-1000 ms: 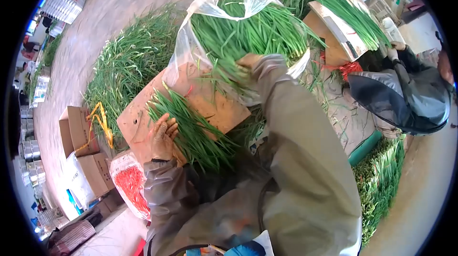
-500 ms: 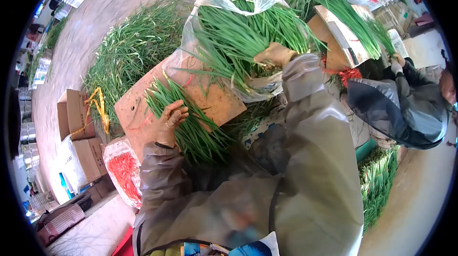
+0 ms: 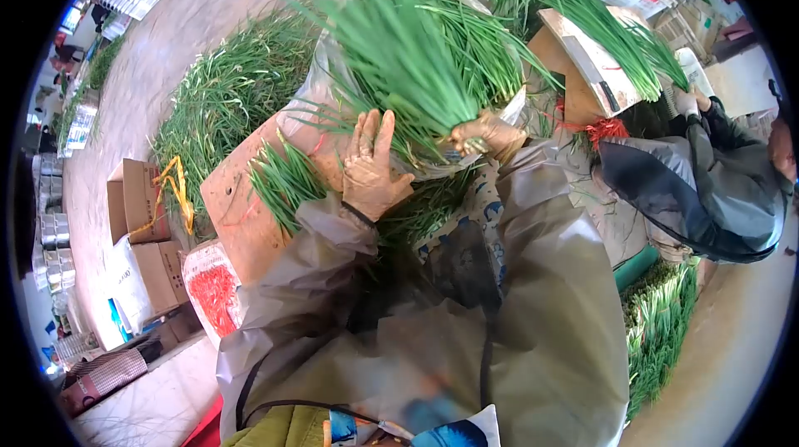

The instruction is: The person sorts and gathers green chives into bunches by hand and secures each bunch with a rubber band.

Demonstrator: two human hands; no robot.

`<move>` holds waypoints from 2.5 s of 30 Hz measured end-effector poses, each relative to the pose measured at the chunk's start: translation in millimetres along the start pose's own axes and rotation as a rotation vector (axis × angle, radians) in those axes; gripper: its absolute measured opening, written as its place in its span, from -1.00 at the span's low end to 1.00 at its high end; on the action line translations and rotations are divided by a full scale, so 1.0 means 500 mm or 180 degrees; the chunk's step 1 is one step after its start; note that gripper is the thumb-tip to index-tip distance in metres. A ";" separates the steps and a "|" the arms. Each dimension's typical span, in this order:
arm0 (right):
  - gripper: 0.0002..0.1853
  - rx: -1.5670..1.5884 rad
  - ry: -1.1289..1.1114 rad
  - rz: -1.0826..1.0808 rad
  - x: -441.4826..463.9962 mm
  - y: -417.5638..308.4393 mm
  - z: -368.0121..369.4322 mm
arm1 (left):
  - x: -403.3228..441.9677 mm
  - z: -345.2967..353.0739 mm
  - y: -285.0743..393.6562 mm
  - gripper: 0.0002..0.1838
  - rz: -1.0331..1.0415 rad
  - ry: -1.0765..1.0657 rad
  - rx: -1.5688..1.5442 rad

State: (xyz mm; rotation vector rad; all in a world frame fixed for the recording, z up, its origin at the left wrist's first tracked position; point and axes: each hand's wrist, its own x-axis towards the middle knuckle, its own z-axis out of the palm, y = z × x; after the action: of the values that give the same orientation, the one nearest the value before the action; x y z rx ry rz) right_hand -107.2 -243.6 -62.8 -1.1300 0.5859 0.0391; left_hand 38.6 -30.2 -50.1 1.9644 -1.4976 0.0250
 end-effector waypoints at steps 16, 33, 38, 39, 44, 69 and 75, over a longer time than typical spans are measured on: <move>-0.40 -0.0777 0.0962 -0.0503 0.013 -0.014 -0.038 | 0.114 -0.021 -0.043 -0.25 0.0613 -0.1646 0.0965; -0.38 -0.0680 0.0117 -0.0878 -0.171 0.112 0.410 | -0.128 -0.103 0.023 -0.63 -0.2608 0.0601 -0.6588; -0.26 -0.1400 -0.0025 0.0177 -0.191 0.197 0.378 | -0.296 -0.038 0.076 -0.55 -0.3861 0.0621 -0.7370; -0.18 -0.2330 0.0075 -0.0032 -0.213 0.205 0.401 | -0.328 -0.001 0.047 -0.56 -0.4103 0.0210 -0.7277; -0.33 -0.3007 0.0251 -0.0781 -0.279 0.158 0.456 | -0.326 -0.051 0.004 -0.73 -0.3422 -0.0576 -0.6206; -0.83 -0.4697 0.1730 -0.3914 -0.186 0.036 0.605 | -0.513 -0.462 0.099 -0.58 -0.2433 -0.0903 -0.3854; -0.65 -0.4348 0.2093 -0.2934 -0.182 0.031 0.484 | -0.564 -0.449 0.104 -0.56 -0.2600 -0.0955 -0.3798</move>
State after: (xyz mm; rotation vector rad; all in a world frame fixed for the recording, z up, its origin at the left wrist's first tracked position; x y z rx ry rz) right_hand -87.6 -5.6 37.1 -2.7106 0.5267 -0.8778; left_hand -22.3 317.2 40.6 1.3820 -0.4542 -1.2392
